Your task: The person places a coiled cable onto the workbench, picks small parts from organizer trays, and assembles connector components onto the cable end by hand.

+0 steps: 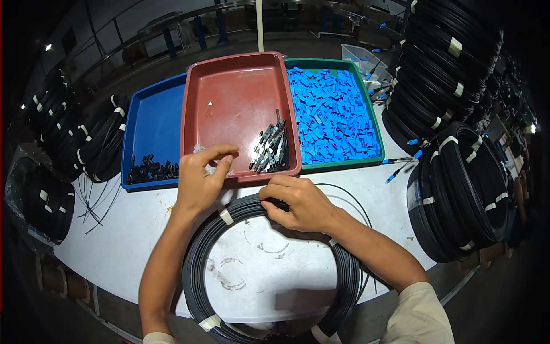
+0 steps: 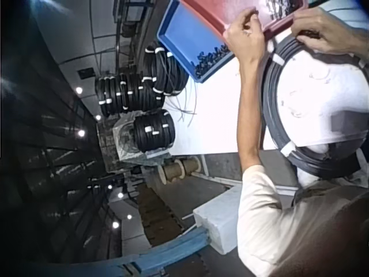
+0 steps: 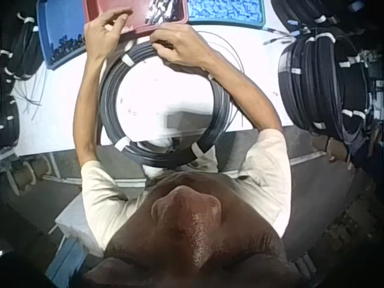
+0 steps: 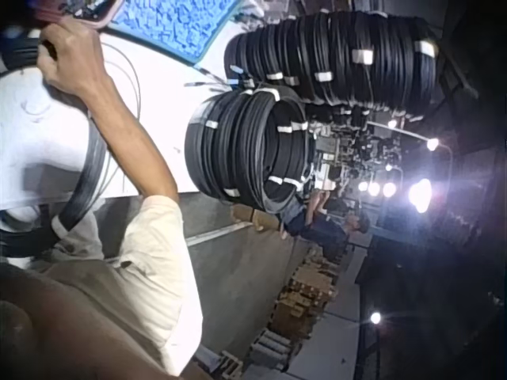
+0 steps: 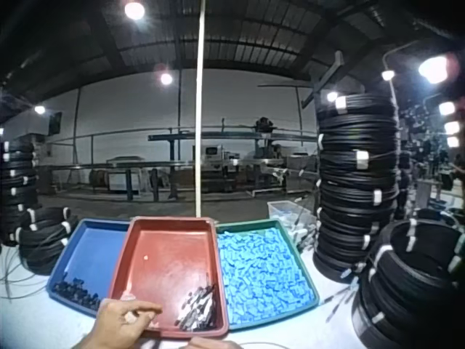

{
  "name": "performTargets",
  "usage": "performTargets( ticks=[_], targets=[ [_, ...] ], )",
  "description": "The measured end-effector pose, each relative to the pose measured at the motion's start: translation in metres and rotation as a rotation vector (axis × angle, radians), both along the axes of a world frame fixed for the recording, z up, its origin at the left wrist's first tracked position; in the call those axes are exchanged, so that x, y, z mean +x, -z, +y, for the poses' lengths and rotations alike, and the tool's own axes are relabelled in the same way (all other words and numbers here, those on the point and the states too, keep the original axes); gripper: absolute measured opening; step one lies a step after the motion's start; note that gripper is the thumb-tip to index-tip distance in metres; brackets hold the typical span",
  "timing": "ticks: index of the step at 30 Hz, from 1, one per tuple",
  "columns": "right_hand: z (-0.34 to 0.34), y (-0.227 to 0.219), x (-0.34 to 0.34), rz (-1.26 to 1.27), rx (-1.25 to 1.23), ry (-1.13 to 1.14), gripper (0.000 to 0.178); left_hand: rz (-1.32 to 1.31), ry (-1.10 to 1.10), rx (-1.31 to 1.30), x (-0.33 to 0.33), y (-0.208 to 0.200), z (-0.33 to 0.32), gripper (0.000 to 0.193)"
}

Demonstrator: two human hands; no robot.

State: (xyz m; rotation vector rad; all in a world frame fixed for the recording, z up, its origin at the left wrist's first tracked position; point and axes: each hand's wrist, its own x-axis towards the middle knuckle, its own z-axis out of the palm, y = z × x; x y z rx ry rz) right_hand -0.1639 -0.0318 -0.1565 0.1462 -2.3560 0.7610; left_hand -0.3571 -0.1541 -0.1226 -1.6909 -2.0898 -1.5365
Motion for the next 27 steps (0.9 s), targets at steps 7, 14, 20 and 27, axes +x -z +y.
performTargets(
  ticks=[7, 14, 20, 27],
  targets=[
    [0.000, 0.003, -0.001, 0.014, 0.012, 0.024, 0.011, 0.176, 0.029, -0.536, -0.018, 0.003, 0.054, 0.022],
    [-0.004, 0.005, 0.003, 0.001, -0.035, 0.040, 0.010, 0.121, 0.042, -0.623, -0.028, 0.016, 0.069, 0.025],
    [-0.002, -0.004, 0.003, -0.059, -0.059, 0.045, 0.011, -0.507, 0.220, -0.546, -0.052, 0.015, 0.061, 0.034],
    [-0.003, -0.007, 0.000, 0.011, -0.093, 0.055, 0.014, -1.043, 0.660, -0.116, -0.054, 0.024, 0.037, 0.028]
  ],
)
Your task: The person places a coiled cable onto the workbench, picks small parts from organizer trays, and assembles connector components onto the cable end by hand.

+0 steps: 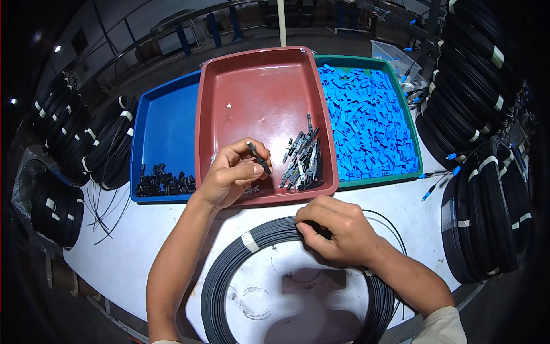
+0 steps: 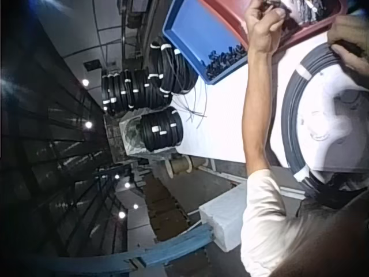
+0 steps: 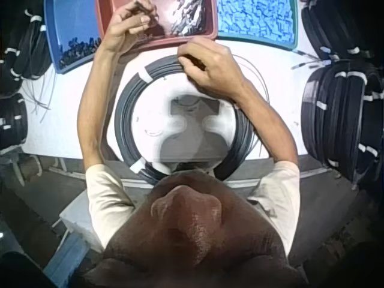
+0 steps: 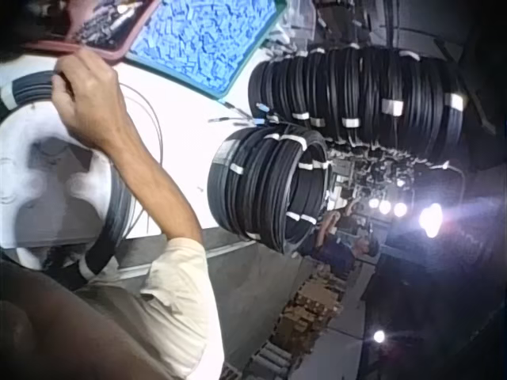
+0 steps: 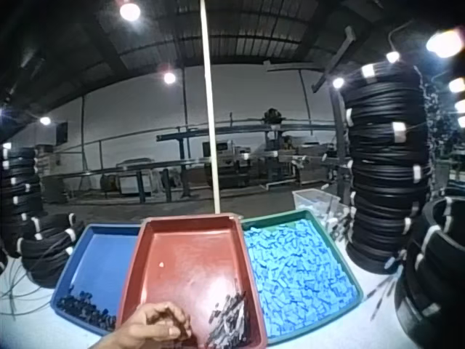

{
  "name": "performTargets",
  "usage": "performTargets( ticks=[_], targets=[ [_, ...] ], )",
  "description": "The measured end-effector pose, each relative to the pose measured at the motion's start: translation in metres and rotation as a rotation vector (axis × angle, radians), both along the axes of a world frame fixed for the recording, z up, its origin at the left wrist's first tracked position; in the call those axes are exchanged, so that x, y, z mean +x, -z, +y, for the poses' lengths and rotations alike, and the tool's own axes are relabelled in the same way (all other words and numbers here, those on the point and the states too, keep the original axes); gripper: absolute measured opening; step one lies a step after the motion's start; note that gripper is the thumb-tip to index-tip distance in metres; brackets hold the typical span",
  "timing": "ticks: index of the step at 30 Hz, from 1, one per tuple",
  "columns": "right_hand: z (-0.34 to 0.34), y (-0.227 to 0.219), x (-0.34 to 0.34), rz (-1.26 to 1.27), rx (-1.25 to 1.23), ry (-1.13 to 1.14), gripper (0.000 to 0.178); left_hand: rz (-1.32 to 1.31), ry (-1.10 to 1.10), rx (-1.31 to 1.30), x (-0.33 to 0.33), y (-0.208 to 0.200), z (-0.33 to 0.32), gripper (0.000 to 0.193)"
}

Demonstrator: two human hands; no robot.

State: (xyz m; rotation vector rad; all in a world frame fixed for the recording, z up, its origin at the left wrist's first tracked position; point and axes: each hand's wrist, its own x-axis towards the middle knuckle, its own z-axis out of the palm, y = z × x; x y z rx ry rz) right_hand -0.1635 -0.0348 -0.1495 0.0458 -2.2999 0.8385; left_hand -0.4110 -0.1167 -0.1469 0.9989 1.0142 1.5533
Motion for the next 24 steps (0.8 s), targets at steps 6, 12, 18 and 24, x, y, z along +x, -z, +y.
performTargets(
  ticks=[6, 12, 18, 24],
  targets=[
    [-0.002, -0.005, 0.002, -0.015, -0.023, 0.016, 0.013, 0.316, -0.226, 0.292, 0.023, -0.005, -0.022, 0.023],
    [-0.004, -0.007, 0.003, 0.070, -0.037, 0.014, 0.014, 0.475, -0.269, 0.302, 0.054, -0.005, -0.050, 0.018],
    [-0.003, -0.002, 0.002, 0.132, 0.059, -0.061, 0.015, 0.811, -0.360, 0.231, 0.084, -0.008, -0.064, 0.015],
    [-0.003, -0.001, 0.003, 0.115, 0.108, -0.181, 0.019, 0.845, -0.320, 0.197, 0.084, -0.011, -0.074, 0.013]
  ],
)
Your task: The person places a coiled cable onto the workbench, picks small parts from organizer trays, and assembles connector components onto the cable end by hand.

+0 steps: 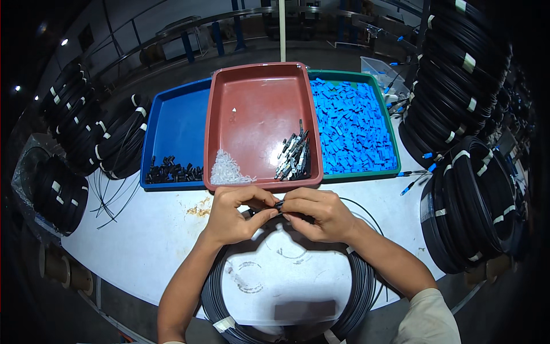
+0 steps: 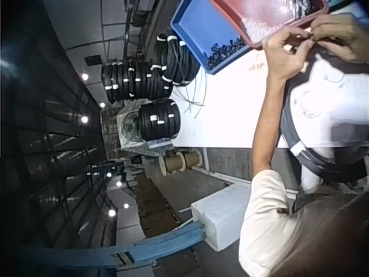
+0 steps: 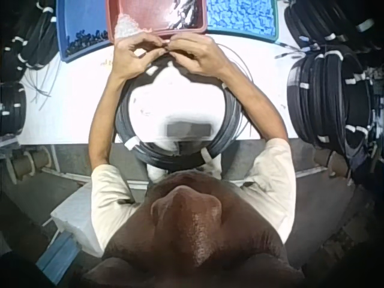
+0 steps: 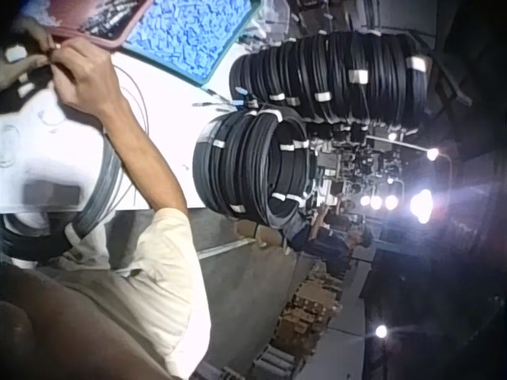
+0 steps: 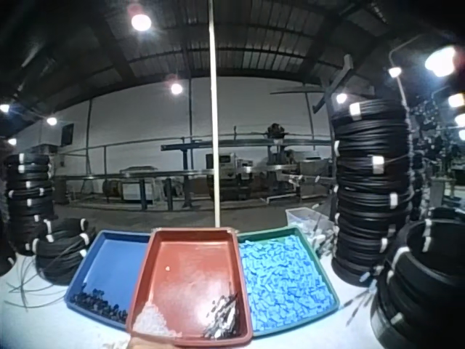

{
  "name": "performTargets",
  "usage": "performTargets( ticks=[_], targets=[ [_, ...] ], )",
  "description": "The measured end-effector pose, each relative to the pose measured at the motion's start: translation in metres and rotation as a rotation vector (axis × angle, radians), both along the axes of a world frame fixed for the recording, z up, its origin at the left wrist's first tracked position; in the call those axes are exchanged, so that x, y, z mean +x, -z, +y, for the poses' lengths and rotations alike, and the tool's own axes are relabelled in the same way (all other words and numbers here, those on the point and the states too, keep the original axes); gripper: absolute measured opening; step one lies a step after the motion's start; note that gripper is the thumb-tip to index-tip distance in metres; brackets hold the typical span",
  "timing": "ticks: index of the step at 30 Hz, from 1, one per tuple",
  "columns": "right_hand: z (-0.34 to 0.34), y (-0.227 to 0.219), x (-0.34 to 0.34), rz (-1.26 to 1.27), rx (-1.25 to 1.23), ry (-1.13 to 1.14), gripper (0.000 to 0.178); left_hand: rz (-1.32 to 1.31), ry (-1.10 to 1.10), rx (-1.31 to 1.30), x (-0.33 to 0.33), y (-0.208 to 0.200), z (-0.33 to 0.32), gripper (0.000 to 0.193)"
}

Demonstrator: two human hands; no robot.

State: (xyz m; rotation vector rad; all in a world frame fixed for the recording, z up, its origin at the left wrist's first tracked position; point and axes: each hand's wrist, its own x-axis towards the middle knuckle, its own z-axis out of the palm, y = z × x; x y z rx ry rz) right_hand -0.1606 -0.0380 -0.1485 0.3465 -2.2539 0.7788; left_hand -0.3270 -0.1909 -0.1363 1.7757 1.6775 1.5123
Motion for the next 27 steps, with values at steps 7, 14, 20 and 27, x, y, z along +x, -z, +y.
performTargets(
  ticks=[7, 14, 20, 27],
  targets=[
    [0.001, 0.000, 0.002, -0.046, 0.025, 0.004, 0.019, 0.120, -0.027, 0.104, -0.002, 0.006, -0.005, 0.018],
    [-0.001, -0.003, 0.001, -0.110, 0.003, 0.005, 0.018, 0.177, -0.060, 0.120, -0.001, 0.007, -0.007, 0.026],
    [-0.001, -0.006, 0.002, -0.195, -0.002, 0.011, 0.018, 0.179, -0.070, 0.171, -0.006, 0.005, -0.004, 0.027],
    [0.001, -0.004, 0.001, -0.180, 0.001, -0.031, 0.016, 0.021, 0.011, 0.102, -0.006, 0.013, -0.007, 0.022]
  ],
)
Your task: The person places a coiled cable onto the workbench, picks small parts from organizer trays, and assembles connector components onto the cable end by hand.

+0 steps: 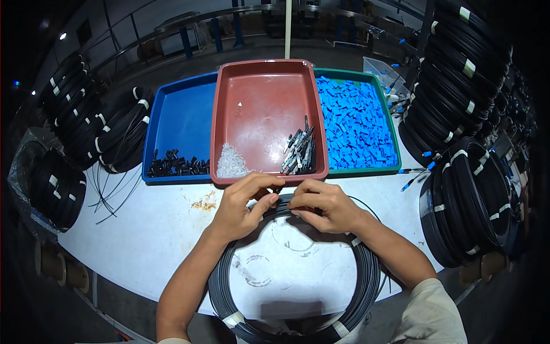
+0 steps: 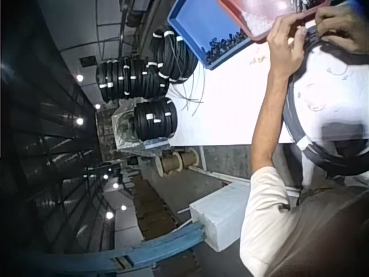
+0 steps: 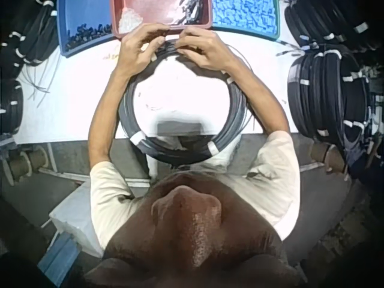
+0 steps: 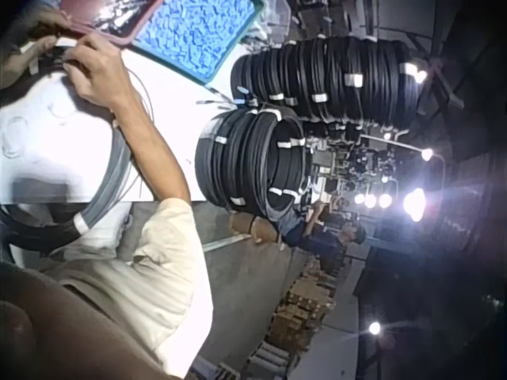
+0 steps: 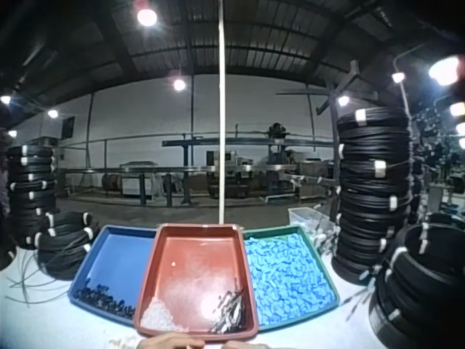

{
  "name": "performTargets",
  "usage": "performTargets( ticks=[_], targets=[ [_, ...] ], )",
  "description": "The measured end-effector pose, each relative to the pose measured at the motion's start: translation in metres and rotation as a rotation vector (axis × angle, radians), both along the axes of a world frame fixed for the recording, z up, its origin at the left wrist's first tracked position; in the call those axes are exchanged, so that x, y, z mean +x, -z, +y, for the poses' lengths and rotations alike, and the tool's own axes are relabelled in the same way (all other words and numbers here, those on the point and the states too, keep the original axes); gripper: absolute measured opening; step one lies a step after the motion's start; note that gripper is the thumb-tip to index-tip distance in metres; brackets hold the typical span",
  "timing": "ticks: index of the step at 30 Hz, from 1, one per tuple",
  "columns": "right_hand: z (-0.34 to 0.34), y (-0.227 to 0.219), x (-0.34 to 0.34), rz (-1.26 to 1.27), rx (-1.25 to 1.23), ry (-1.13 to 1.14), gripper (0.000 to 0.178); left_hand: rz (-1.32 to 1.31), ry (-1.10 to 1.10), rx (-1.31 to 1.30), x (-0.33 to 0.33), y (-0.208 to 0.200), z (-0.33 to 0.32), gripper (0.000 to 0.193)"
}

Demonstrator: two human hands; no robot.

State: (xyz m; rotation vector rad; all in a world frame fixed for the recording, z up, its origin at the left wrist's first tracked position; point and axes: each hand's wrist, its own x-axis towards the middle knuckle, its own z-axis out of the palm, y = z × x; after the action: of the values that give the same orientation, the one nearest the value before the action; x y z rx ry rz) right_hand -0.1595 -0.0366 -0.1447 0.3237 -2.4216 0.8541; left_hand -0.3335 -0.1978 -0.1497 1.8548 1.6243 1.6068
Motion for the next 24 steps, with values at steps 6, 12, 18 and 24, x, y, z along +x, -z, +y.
performTargets(
  ticks=[6, 12, 18, 24],
  targets=[
    [0.001, 0.003, -0.002, 0.082, -0.022, 0.063, 0.016, -0.047, -0.018, 0.010, -0.003, 0.004, 0.001, 0.030],
    [0.000, 0.001, -0.001, 0.192, -0.052, 0.126, 0.017, -0.139, -0.008, 0.018, -0.004, 0.007, 0.000, 0.027],
    [0.001, 0.003, -0.003, 0.258, -0.029, 0.162, 0.016, -0.091, -0.024, -0.001, -0.003, 0.007, 0.000, 0.025],
    [0.002, 0.005, -0.005, 0.295, -0.011, 0.177, 0.016, -0.093, -0.060, 0.071, -0.002, 0.011, 0.003, 0.023]
  ],
)
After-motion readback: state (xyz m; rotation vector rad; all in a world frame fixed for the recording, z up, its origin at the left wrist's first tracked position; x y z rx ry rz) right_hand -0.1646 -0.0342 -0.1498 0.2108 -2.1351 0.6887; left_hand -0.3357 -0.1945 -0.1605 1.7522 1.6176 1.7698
